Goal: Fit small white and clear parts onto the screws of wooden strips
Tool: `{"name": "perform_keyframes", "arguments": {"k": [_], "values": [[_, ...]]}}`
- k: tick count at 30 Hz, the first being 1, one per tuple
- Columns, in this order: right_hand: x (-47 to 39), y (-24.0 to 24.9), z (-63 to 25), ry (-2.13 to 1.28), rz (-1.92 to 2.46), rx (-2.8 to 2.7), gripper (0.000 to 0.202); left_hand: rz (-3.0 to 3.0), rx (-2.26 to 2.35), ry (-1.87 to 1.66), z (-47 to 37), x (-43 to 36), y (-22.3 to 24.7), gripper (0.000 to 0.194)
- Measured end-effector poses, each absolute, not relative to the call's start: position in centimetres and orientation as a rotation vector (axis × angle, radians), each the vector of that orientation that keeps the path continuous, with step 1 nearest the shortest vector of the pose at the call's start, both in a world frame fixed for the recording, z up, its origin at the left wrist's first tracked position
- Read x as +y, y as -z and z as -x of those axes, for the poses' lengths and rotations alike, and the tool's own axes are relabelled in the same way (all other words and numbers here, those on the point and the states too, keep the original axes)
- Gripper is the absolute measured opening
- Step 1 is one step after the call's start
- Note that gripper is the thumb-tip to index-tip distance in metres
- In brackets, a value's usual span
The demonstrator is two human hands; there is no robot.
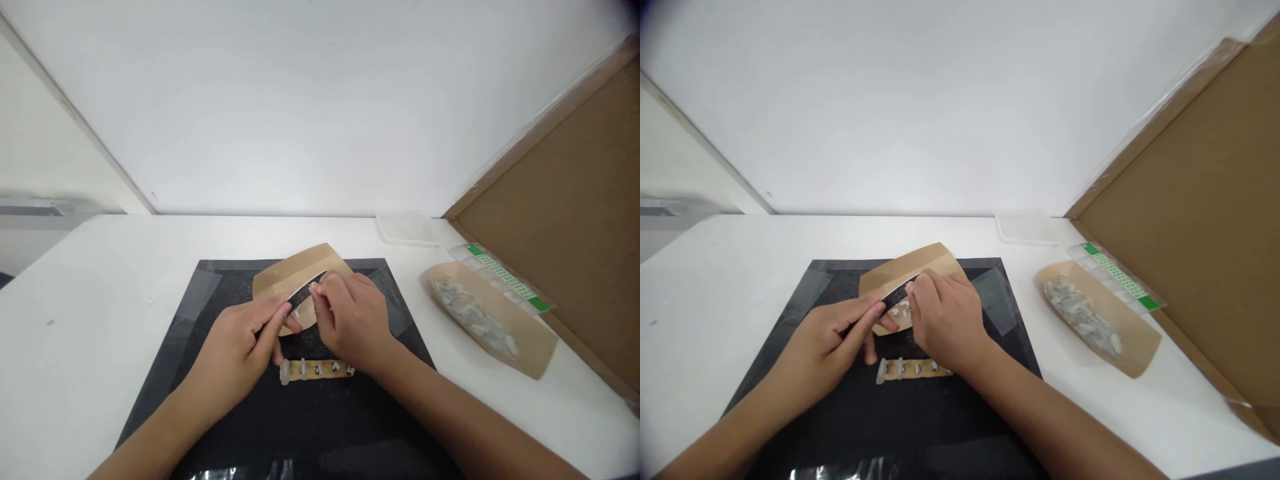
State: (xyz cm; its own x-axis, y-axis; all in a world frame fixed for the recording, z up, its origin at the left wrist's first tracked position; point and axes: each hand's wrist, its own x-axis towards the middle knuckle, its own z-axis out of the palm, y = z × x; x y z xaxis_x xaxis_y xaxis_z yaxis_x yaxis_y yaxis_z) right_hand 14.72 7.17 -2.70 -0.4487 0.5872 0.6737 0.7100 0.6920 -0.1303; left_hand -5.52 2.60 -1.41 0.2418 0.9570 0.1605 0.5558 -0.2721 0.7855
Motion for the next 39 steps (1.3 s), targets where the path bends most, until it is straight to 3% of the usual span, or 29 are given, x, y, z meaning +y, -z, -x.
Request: {"name": "perform_keyframes", "arguments": {"k": [7,39], "values": [[7.69,2.78,-15.21,0.046,0.888,-2.299,0.021,-2.018,1.319,-0.920,5.34,2.52,1.86,0.036],[7.66,3.52,-14.30,-0.043,0.963,-2.169,0.019,-2.252,1.503,-1.052,4.94,2.56,2.06,0.042]]}}
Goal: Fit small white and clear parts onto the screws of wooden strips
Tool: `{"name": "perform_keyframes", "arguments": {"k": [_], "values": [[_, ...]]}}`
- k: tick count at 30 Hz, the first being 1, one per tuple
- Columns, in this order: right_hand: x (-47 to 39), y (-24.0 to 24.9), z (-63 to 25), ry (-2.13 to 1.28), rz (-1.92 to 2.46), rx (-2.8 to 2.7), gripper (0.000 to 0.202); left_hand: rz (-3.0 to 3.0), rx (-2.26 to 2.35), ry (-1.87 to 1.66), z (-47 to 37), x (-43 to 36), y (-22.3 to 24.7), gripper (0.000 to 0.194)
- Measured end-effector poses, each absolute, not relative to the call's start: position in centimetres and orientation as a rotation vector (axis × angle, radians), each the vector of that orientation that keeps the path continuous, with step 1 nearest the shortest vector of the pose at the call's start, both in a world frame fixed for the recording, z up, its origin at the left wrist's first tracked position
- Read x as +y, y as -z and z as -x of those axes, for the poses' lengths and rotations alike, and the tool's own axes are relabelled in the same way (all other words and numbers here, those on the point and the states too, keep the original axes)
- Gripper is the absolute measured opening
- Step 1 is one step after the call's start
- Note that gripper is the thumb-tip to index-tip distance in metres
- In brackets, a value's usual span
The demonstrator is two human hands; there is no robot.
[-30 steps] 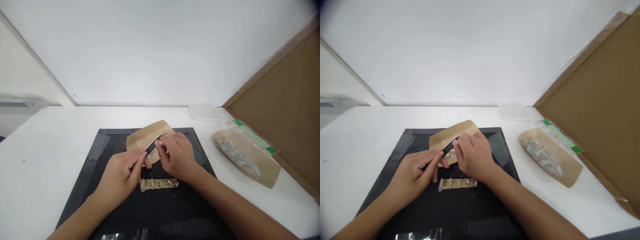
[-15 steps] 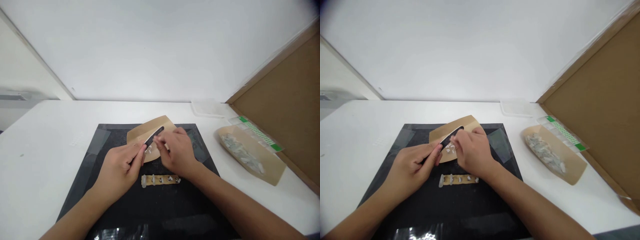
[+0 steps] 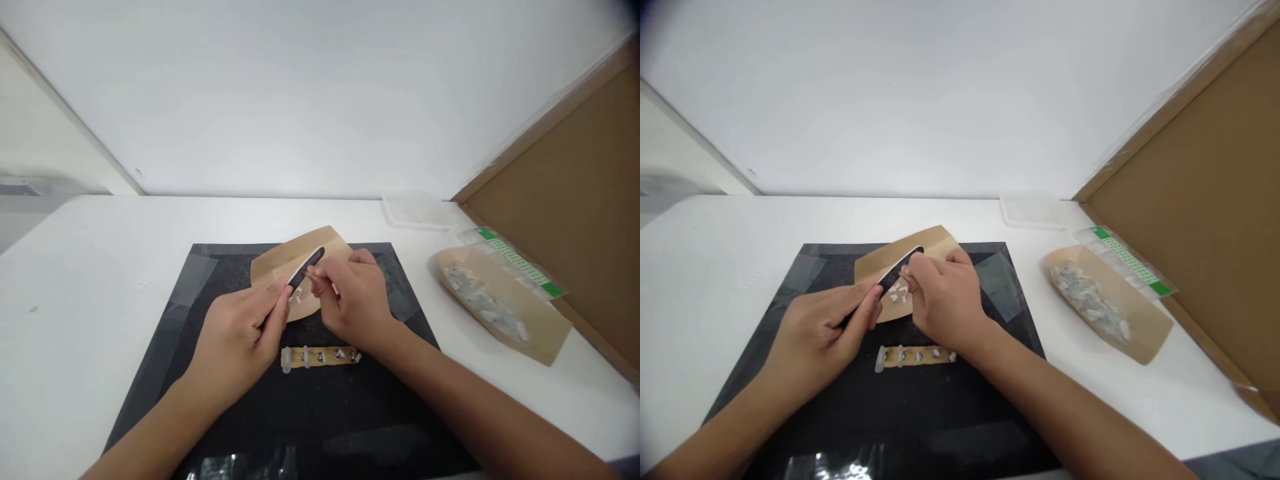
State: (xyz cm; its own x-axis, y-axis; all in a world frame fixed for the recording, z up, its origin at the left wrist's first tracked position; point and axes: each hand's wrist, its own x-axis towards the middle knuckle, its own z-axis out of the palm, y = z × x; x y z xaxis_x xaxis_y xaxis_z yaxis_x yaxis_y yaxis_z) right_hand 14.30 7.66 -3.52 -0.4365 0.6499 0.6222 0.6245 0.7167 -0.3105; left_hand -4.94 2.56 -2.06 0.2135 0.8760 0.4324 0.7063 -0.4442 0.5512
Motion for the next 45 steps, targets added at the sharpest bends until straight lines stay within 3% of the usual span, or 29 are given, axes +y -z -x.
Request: {"name": "perform_keyframes", "arguments": {"k": [38,45], "values": [[7.44,3.15,-13.80,-0.115,0.968,-2.086,0.024,-2.293,1.541,-1.165,4.70,2.54,2.52,0.037],[7.56,2.71,-14.25,-0.479,0.950,-2.005,0.018,-2.229,1.483,-1.185,4.78,2.55,2.42,0.029]]}}
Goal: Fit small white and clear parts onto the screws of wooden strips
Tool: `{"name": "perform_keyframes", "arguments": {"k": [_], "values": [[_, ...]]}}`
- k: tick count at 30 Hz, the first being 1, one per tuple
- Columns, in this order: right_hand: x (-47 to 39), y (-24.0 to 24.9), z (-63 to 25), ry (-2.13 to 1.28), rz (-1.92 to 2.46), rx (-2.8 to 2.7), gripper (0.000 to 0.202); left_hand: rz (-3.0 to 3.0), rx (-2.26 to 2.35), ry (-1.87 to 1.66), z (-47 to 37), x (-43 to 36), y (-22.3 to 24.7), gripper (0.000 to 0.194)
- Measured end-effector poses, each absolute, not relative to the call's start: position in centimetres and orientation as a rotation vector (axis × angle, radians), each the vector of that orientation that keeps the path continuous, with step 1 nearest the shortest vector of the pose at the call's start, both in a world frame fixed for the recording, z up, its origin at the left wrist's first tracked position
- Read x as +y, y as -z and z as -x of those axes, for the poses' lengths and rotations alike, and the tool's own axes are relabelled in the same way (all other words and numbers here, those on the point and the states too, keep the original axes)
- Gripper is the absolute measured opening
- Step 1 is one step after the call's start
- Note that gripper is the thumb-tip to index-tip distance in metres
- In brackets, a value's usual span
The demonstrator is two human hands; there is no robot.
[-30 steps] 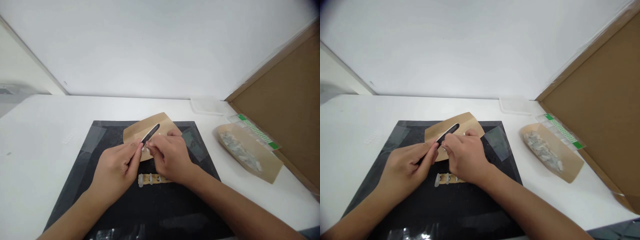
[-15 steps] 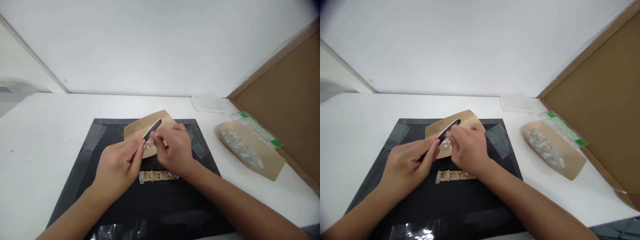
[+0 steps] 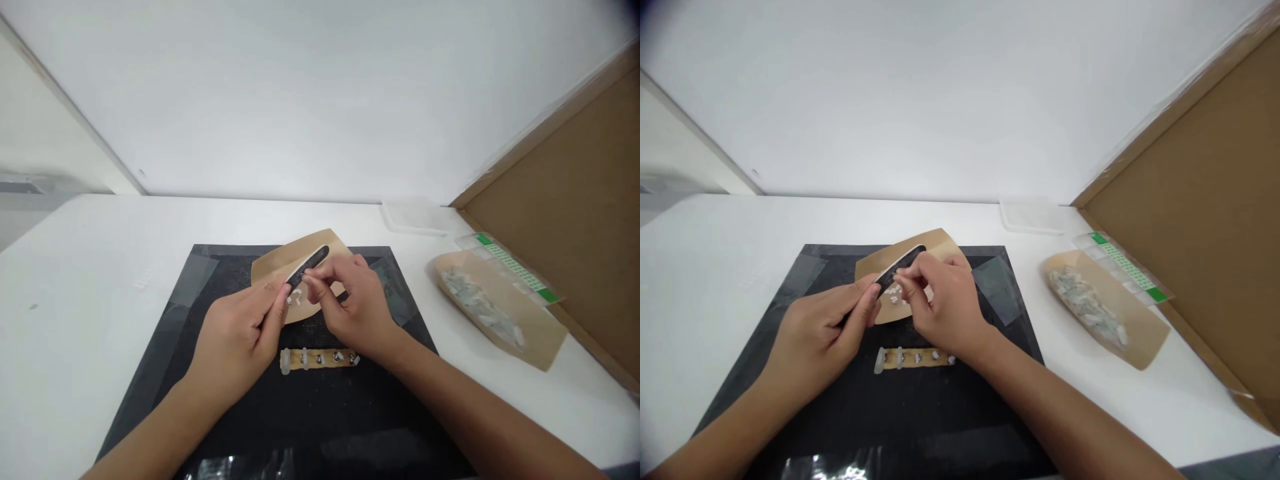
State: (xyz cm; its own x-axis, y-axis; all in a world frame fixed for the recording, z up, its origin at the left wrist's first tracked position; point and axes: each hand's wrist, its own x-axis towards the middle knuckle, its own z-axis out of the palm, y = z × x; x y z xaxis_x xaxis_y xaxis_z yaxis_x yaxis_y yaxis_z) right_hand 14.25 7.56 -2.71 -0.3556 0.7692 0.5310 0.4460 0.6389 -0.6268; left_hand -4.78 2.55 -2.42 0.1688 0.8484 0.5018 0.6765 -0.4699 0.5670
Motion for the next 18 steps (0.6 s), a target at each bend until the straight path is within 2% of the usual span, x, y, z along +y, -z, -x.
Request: {"name": "perform_keyframes", "arguments": {"k": [4,8,13,18], "values": [[7.43,2.57,-14.41,-0.677,0.952,-1.897,0.012,-2.226,1.462,-1.197,4.71,2.41,2.59,0.029],[7.46,2.64,-14.61,-0.664,0.970,-1.894,0.012,-2.144,1.448,-1.198,4.59,2.32,2.40,0.033],[7.46,2.92,-14.80,-0.449,0.960,-1.946,0.008,-1.989,1.416,-1.134,4.65,2.34,2.11,0.041],[7.66,3.42,-14.55,-0.150,0.947,-2.034,0.013,-1.893,1.433,-1.102,4.72,2.42,1.93,0.044]]}}
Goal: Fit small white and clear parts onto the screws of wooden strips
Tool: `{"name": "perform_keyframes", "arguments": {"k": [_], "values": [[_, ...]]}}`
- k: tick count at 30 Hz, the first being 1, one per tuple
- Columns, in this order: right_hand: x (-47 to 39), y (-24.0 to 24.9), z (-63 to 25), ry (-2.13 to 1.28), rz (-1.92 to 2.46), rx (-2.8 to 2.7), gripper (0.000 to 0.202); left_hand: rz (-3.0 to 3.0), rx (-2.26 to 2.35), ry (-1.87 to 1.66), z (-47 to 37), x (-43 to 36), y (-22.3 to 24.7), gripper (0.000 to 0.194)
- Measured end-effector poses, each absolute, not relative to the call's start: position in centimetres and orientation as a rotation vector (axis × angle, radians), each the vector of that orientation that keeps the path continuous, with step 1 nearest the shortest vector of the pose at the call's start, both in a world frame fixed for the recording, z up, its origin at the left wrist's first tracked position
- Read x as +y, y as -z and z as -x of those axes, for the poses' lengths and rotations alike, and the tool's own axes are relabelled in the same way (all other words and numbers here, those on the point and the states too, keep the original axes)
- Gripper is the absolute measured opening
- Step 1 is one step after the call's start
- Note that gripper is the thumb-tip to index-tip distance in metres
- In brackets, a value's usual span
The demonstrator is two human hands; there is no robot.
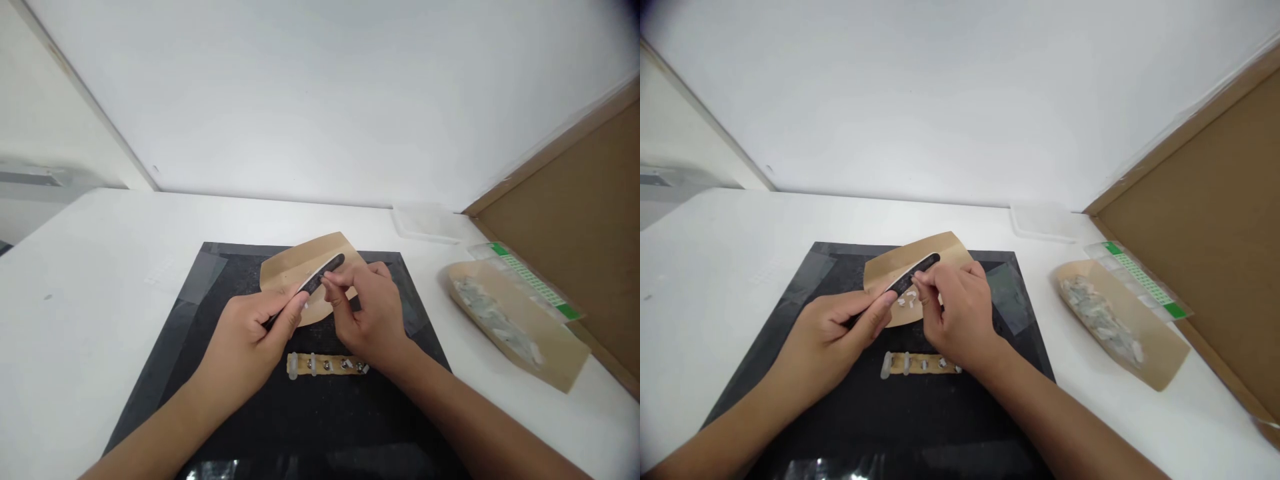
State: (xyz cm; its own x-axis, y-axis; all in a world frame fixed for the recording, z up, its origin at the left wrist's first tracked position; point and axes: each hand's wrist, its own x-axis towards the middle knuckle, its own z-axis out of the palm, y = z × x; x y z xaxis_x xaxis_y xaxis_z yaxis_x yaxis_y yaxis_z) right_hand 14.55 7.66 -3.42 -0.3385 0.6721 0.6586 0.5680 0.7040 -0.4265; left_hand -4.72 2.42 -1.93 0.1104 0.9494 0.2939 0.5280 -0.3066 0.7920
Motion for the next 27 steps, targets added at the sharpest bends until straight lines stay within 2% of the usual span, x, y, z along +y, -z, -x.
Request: {"name": "perform_keyframes", "arguments": {"k": [6,12,16,27], "values": [[7.71,3.46,-14.15,0.020,0.877,-2.234,0.024,-1.962,1.482,-1.102,4.75,2.41,2.10,0.048],[7.89,3.04,-14.30,-0.020,0.929,-2.143,0.023,-2.044,1.460,-1.140,4.68,2.49,2.05,0.046],[7.78,3.17,-14.17,-0.107,0.869,-2.292,0.019,-2.047,1.439,-1.147,4.82,2.62,2.09,0.044],[7.68,3.13,-14.24,0.004,0.998,-2.130,0.020,-2.141,1.454,-1.143,5.02,2.67,2.22,0.042]]}}
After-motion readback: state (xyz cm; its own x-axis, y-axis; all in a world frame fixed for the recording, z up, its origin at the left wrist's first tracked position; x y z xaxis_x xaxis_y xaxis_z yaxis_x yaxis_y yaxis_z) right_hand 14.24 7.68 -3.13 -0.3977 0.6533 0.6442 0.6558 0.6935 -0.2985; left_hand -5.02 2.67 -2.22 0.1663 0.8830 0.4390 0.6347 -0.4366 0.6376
